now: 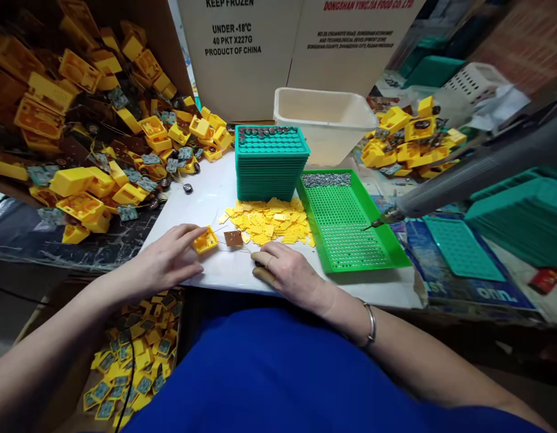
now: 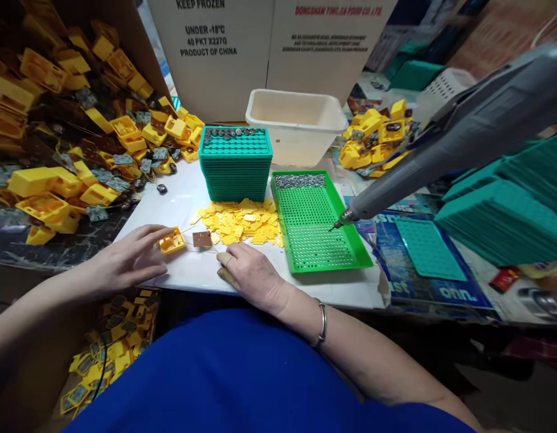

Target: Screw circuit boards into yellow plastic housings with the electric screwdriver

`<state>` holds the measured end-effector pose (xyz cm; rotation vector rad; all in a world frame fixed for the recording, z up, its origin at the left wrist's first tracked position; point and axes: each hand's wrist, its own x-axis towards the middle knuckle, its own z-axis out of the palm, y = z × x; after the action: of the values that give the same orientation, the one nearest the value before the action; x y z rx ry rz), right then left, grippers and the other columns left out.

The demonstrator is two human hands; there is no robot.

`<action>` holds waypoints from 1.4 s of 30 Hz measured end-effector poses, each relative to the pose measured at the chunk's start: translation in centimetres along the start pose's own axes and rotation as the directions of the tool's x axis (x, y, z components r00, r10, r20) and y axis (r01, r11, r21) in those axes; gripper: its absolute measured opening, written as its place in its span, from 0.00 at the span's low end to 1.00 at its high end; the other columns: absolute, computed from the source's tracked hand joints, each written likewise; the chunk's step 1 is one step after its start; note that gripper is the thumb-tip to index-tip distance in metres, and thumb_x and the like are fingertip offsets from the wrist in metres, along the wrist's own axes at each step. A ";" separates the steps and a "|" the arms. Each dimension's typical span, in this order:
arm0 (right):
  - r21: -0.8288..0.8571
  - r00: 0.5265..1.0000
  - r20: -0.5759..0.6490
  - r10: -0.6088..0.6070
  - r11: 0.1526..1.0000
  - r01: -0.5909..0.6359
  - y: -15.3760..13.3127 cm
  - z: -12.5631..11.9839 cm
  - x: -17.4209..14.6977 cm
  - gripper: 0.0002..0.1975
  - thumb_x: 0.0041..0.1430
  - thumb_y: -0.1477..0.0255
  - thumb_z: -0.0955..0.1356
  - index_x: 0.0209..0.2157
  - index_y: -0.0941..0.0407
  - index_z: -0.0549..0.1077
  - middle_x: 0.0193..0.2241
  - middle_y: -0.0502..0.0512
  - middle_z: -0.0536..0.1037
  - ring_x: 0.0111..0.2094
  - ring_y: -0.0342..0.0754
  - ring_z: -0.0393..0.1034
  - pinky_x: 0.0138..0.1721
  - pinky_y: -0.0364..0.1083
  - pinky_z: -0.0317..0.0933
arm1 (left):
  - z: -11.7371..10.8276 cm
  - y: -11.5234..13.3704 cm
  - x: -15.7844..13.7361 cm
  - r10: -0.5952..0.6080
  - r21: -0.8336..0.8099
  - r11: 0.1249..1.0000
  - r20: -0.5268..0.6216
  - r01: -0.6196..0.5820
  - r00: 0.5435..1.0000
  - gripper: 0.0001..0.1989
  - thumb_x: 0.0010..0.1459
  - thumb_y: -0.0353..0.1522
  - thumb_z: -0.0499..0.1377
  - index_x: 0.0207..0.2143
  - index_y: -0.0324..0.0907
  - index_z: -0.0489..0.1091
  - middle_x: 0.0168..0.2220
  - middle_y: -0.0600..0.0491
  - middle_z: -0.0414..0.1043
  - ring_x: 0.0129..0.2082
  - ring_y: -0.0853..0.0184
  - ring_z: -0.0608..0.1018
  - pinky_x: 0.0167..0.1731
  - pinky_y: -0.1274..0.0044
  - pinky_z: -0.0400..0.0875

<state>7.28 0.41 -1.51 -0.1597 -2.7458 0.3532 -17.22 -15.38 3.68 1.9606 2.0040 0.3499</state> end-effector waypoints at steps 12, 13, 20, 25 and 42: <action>0.382 0.976 -0.076 0.204 0.910 -0.161 -0.2 -1.0 -0.3 0.17 0.62 0.76 0.63 0.52 0.60 0.71 0.35 0.58 0.79 0.34 0.45 0.73 0.37 0.46 0.68 | 0.1 2.6 1.0 -0.173 -0.087 0.984 -0.211 0.158 0.962 0.24 0.61 0.42 0.54 0.56 0.41 0.65 0.39 0.48 0.74 0.35 0.63 0.76 0.35 0.74 0.72; 0.506 0.956 -0.053 0.287 0.833 -0.223 -0.3 -1.3 -0.3 0.18 0.62 0.75 0.64 0.54 0.59 0.70 0.36 0.57 0.79 0.32 0.44 0.73 0.36 0.45 0.68 | 0.1 3.0 1.1 -0.175 -0.116 0.982 -0.238 0.150 0.955 0.23 0.61 0.41 0.54 0.56 0.42 0.65 0.39 0.49 0.75 0.35 0.64 0.76 0.34 0.75 0.72; 0.802 0.859 0.098 0.503 0.471 -0.368 -0.4 -2.7 -0.8 0.17 0.60 0.71 0.65 0.50 0.57 0.73 0.33 0.53 0.77 0.27 0.39 0.72 0.28 0.41 0.66 | 2.0 3.5 1.9 0.019 -0.008 1.000 -0.212 -0.021 0.977 0.31 0.58 0.43 0.60 0.60 0.42 0.60 0.49 0.43 0.73 0.44 0.58 0.77 0.42 0.68 0.73; 0.909 0.839 0.167 0.518 0.249 -0.334 -0.6 -2.7 -1.1 0.17 0.60 0.71 0.65 0.51 0.57 0.71 0.31 0.50 0.74 0.27 0.38 0.73 0.29 0.40 0.68 | 3.4 4.7 1.6 0.038 -0.057 0.996 -0.427 -0.069 0.904 0.24 0.59 0.35 0.61 0.57 0.45 0.62 0.45 0.46 0.74 0.38 0.63 0.77 0.35 0.72 0.74; 0.983 0.299 -0.181 0.937 0.184 0.016 9.9 -15.9 -9.8 0.17 0.43 0.64 0.76 0.32 0.55 0.69 0.25 0.43 0.70 0.19 0.32 0.58 0.17 0.34 0.52 | 0.8 8.6 9.1 0.080 -0.269 0.920 -0.584 -0.285 0.808 0.33 0.56 0.31 0.62 0.60 0.67 0.58 0.54 0.51 0.64 0.52 0.53 0.73 0.47 0.58 0.78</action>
<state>22.93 11.91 6.83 -0.8565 -1.0223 1.4815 -9.06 -6.02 5.77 1.9674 1.8668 1.3814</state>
